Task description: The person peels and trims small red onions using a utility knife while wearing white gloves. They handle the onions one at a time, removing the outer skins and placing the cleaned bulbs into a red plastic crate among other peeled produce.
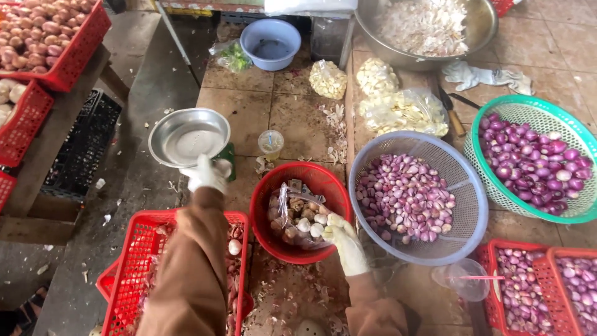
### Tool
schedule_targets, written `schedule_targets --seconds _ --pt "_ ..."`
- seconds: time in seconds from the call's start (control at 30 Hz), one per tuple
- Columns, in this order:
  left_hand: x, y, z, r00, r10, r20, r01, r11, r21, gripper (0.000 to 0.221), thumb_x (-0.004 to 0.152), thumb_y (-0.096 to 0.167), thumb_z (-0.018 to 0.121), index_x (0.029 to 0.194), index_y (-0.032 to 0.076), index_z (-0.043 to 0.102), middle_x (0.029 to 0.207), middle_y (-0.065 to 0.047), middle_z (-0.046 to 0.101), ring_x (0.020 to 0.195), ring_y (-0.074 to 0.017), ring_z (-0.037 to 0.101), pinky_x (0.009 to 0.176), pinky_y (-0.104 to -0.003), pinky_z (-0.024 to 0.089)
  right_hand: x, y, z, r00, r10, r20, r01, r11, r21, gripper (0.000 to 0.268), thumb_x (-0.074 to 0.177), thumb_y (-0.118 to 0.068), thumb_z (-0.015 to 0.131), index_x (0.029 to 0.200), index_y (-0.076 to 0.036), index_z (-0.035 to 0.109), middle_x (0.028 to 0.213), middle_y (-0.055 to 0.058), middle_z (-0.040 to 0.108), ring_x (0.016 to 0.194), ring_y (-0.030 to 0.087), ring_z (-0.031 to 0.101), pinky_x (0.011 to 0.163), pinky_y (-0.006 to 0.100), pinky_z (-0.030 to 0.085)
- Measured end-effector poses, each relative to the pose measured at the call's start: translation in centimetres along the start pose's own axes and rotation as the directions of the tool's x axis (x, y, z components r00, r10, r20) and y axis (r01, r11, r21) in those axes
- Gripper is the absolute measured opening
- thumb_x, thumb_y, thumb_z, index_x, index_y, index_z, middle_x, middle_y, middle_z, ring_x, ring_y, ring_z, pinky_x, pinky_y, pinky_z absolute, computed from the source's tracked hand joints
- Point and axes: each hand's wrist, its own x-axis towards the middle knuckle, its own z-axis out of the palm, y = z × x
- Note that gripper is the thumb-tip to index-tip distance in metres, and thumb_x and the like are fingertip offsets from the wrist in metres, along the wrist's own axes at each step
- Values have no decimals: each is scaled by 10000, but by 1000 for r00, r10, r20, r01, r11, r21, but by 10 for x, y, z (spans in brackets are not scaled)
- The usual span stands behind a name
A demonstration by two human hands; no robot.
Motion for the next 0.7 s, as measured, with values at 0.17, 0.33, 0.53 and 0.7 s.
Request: schedule_targets --seconds 0.17,0.33,0.53,0.7 --pt "-68 -46 87 925 246 291 -369 768 524 940 866 635 669 1600 263 214 1611 -112 263 1454 -346 368 1126 -504 458 -10 0 11 994 -76 -74 65 988 -142 232 913 -101 719 1144 -91 702 962 177 729 906 251 732 898 403 593" --pt "-35 -103 137 820 183 543 -473 751 461 554 971 607 462 1413 298 588 1440 -16 637 1359 -265 575 1084 -472 512 -2 -38 40 994 -19 -107 -13 955 -296 200 845 -112 743 1043 -135 755 843 71 690 726 138 645 646 285 578" --pt "-161 -54 29 551 400 732 -788 538 299 451 926 544 554 1288 295 655 1338 -1 711 1293 -242 635 1116 -408 495 18 -80 111 861 -177 477 503 436 -746 392 1013 -111 637 1386 -178 531 1267 207 600 1247 378 623 1026 484 529" --pt "89 -145 144 -104 995 12 -994 -104 43 218 1033 271 550 947 128 690 872 -137 629 833 -371 637 753 -481 540 -5 -81 174 790 -60 610 258 935 -243 211 1057 -361 588 1170 -186 551 1057 -61 616 967 46 597 908 261 585"
